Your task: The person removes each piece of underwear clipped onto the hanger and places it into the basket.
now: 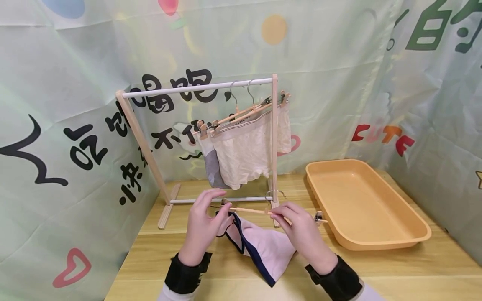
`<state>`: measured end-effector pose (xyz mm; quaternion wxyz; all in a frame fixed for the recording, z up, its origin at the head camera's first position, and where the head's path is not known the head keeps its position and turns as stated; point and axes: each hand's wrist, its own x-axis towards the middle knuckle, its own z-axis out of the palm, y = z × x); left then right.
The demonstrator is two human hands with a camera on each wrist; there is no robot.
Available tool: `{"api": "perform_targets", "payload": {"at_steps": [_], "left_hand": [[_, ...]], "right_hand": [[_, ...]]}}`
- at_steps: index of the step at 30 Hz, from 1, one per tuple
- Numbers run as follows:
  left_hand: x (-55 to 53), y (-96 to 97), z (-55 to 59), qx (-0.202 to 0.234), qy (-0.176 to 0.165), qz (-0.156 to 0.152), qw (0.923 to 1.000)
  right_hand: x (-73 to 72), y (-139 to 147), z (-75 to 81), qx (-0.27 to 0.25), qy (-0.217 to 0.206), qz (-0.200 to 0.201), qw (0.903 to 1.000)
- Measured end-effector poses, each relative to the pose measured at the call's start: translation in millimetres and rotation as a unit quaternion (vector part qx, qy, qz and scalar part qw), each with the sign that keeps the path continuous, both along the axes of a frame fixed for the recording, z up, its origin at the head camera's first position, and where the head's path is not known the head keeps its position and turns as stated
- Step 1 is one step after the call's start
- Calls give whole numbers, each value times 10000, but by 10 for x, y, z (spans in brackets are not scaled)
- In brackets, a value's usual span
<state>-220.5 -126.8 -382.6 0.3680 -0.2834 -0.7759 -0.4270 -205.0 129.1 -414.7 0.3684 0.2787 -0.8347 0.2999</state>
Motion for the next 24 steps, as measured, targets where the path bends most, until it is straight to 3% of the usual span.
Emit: {"api": "perform_targets", "payload": {"at_steps": [8, 17, 24], "left_hand": [[-46, -43, -15, 150, -278, -111, 9994], [-67, -49, -28, 355, -762, -517, 9951], [-64, -45, -29, 407, -1053, -349, 9930]], "right_hand": [[-15, 7, 15, -279, 438, 18, 9986], [-1, 0, 23, -348, 396, 71, 9986], [-6, -5, 15, -297, 294, 74, 9991]]}}
